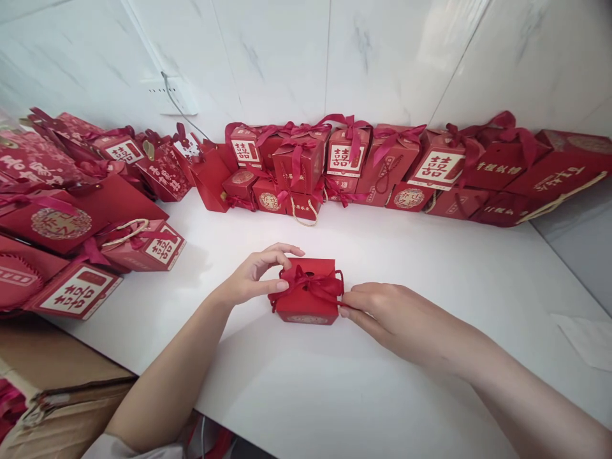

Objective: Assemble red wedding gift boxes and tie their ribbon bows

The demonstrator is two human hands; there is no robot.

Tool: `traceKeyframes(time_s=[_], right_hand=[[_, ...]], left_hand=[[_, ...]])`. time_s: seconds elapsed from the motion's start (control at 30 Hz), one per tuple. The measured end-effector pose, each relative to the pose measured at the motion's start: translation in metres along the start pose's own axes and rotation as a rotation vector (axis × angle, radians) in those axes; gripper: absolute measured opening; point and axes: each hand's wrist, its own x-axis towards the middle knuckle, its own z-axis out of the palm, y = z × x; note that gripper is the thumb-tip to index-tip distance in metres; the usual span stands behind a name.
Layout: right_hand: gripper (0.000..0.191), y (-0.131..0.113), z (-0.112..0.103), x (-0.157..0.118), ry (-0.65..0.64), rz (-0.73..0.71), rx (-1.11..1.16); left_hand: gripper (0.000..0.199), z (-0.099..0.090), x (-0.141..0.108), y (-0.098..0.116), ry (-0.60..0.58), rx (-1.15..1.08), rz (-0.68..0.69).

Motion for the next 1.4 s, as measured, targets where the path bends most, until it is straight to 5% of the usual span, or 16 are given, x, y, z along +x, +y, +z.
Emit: traceKeyframes(time_s=[0.27,0.4,0.5,0.7,0.93,1.13,1.23,1.4], right_hand=[[0.028,-0.001,0.000,0.001,-0.004,-0.014,-0.046],[0.027,-0.003,0.000,0.002,0.008,-0.022,-0.072],[0.028,-0.002,0.002,0.002,0.020,-0.023,-0.079],[0.029,0.000,0.006,0.001,0.030,-0.015,-0.107],[0.027,-0.006,0.003,0.003,0.049,0.050,-0.120],[0.030,-0.008,0.012,0.009,0.140,-0.022,-0.191],[0.030,-0.007,0.016,0.011,0.165,-0.048,-0.214],[0.032,-0.006,0.016,0.010,0.121,0.002,-0.162]], left_hand=[[0.028,0.005,0.001,0.000,0.066,0.072,0.025],[0.014,0.007,0.000,0.005,0.104,0.218,0.000],[0.002,0.013,0.000,0.004,0.210,0.235,0.051],[0.017,0.031,0.003,0.004,0.436,0.435,0.177],[0.022,0.024,0.001,0.011,0.341,0.446,0.172],[0.024,0.029,-0.001,0.007,0.527,0.513,0.272],[0.025,0.031,0.000,0.007,0.555,0.571,0.228],[0.021,0.031,0.002,0.011,0.428,0.417,0.069]])
